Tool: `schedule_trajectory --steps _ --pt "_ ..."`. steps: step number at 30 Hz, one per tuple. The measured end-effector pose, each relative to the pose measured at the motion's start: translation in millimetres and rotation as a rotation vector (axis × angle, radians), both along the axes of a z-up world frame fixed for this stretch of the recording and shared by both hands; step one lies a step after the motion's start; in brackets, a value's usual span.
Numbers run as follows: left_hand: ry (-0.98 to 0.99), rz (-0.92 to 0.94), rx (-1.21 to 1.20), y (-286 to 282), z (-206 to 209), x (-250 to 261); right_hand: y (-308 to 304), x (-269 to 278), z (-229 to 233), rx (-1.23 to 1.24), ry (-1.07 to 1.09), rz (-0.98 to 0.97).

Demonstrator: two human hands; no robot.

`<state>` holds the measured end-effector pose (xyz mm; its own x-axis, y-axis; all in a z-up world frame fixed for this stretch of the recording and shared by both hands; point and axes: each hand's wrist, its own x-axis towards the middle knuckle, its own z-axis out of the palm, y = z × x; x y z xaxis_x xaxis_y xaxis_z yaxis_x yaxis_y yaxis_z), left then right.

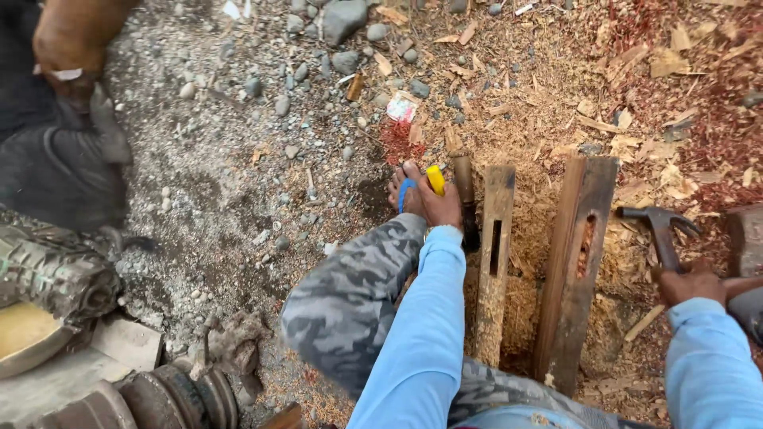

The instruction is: Use a hammer and chisel to carve a mortise into a wooden beam.

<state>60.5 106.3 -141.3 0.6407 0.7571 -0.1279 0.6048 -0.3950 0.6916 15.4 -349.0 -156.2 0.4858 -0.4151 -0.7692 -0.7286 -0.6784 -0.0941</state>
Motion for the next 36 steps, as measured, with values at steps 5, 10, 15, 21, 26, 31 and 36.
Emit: schedule_trajectory --steps 5,10,15,21,26,31,36 --pt "-0.169 0.208 -0.200 -4.7 82.9 7.8 -8.1 -9.4 3.3 0.288 -0.225 -0.570" --pt "-0.760 -0.143 -0.603 -39.5 177.4 36.0 -19.9 -0.8 117.5 0.113 -0.421 0.137" --pt "-0.848 -0.453 -0.758 -100.1 265.6 35.2 5.1 -25.0 349.9 0.337 -0.775 -0.101" --pt "-0.647 -0.702 -0.871 -142.9 243.2 38.8 -54.6 -37.5 409.8 0.370 -1.129 0.164" --pt "-0.565 -0.829 -0.831 -161.4 221.8 34.0 -53.1 -45.3 414.0 0.324 -1.138 0.120" --pt "-0.586 -0.893 -0.703 -160.9 198.4 34.3 -53.1 -52.3 371.3 0.646 -1.188 -0.243" --pt "-0.448 -0.888 -0.707 -163.5 177.3 30.2 -93.0 -68.4 330.5 0.790 -1.166 -0.374"
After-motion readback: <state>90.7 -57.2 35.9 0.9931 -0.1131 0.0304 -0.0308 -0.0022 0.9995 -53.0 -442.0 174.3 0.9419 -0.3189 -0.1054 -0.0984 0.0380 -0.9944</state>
